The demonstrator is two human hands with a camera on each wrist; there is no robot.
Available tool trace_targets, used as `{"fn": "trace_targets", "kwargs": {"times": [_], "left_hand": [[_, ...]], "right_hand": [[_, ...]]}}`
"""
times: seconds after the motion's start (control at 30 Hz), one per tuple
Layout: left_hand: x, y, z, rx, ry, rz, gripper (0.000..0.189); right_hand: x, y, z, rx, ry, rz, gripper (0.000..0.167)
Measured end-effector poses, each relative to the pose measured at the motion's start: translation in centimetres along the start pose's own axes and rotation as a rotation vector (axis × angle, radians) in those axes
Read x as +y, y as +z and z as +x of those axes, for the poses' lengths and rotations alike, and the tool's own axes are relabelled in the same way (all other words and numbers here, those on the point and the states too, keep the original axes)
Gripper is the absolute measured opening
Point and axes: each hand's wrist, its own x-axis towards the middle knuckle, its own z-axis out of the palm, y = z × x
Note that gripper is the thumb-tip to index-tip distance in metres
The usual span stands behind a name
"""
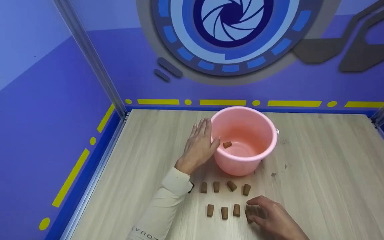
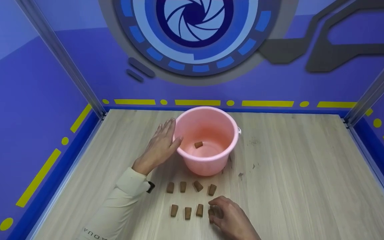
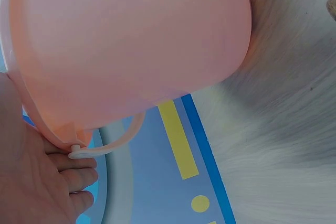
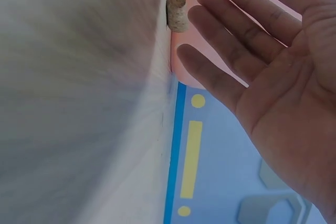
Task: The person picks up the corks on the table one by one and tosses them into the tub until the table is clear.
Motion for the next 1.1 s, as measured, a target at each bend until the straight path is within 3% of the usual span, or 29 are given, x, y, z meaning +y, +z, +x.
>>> {"fn": "trace_targets", "kwargs": {"times": [0.4, 1.1], "left_hand": [[-0.13, 0.26, 0.02, -0.001, 0.005, -0.005, 0.074], [-0.03, 0.11, 0.15, 0.002, -0.001, 0.006, 0.074]], "right_hand": [[0.07, 0.27, -0.04, -0.085, 0.113, 0.09, 0.028], [0.3, 0.78, 0.29, -0.123, 0.091, 0.075, 0.03]]}}
